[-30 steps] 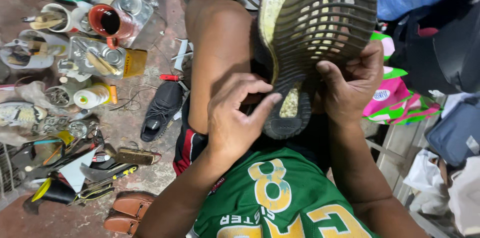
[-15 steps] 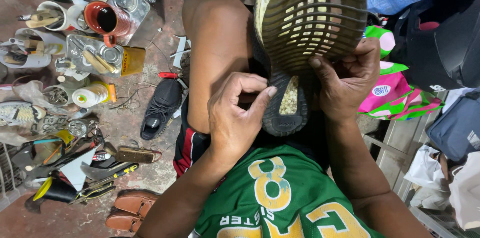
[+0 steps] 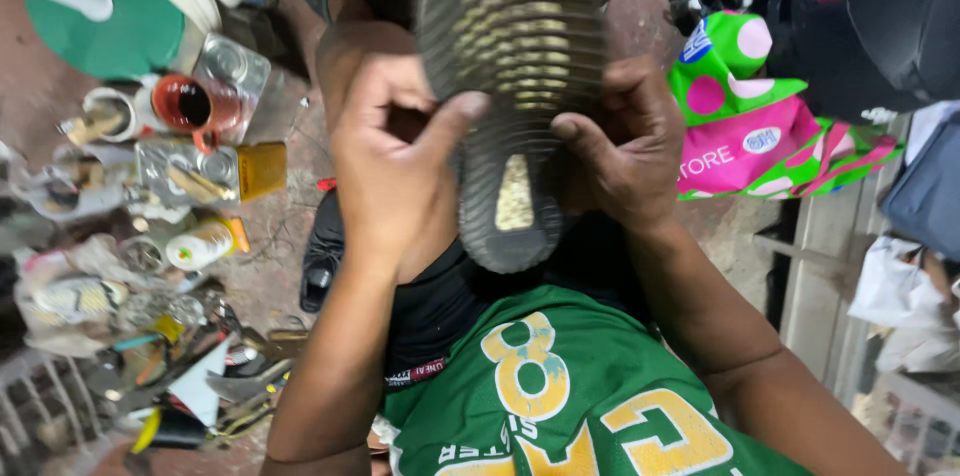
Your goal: The person hammers the sole of a black sneaker, then applies adhesive to the edges and presses the upper and sole together by hand.
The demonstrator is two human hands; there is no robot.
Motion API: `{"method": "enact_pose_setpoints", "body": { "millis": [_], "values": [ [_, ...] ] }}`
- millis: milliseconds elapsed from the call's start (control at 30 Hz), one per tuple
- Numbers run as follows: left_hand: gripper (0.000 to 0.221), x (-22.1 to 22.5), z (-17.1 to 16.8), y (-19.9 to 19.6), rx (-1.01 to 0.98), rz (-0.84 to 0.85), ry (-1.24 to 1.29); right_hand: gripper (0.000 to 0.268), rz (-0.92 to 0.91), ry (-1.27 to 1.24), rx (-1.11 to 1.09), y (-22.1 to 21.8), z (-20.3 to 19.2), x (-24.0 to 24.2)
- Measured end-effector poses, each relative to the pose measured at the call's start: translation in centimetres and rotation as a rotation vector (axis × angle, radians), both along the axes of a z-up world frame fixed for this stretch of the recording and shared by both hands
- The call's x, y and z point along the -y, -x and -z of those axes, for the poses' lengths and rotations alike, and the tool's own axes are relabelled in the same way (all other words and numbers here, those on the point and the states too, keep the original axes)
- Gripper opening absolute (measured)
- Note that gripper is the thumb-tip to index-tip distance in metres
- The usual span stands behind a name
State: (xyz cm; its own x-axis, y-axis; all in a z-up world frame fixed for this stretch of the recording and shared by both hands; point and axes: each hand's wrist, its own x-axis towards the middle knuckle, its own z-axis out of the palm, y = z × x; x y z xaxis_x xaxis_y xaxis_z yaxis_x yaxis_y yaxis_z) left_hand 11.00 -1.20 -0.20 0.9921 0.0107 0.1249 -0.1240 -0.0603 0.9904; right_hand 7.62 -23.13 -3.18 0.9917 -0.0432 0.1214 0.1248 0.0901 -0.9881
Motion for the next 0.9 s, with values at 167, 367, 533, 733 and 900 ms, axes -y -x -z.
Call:
{"method": "enact_pose_setpoints", "body": {
  "millis": [167,367,533,733,900],
  "values": [
    [0.026,-0.4,2.0,0.7,-0.026,0.012,0.116,0.03,-0.052,0.061,-0.276,3.1,-2.8,-0.2],
    [0.027,-0.3,3.3,2.0,-0.047,-0.094,0.266,0.032,0.032,0.37,-0.002,5.1,-3.5,-1.7],
    [0.025,0.0,3.5,2.1,-0.002,-0.069,0.321,0.02,0.044,0.332,-0.085,4.5,-2.9,-1.8],
    [0.025,0.7,3.6,2.1,0.008,-0.12,0.328,0.019,0.071,0.337,-0.1,4.6,-2.6,-1.8],
    [0.027,1.0,3.6,1.9,0.053,-0.089,0.3,0.024,0.078,0.351,-0.154,4.8,-2.0,-2.0]
  ]
}}
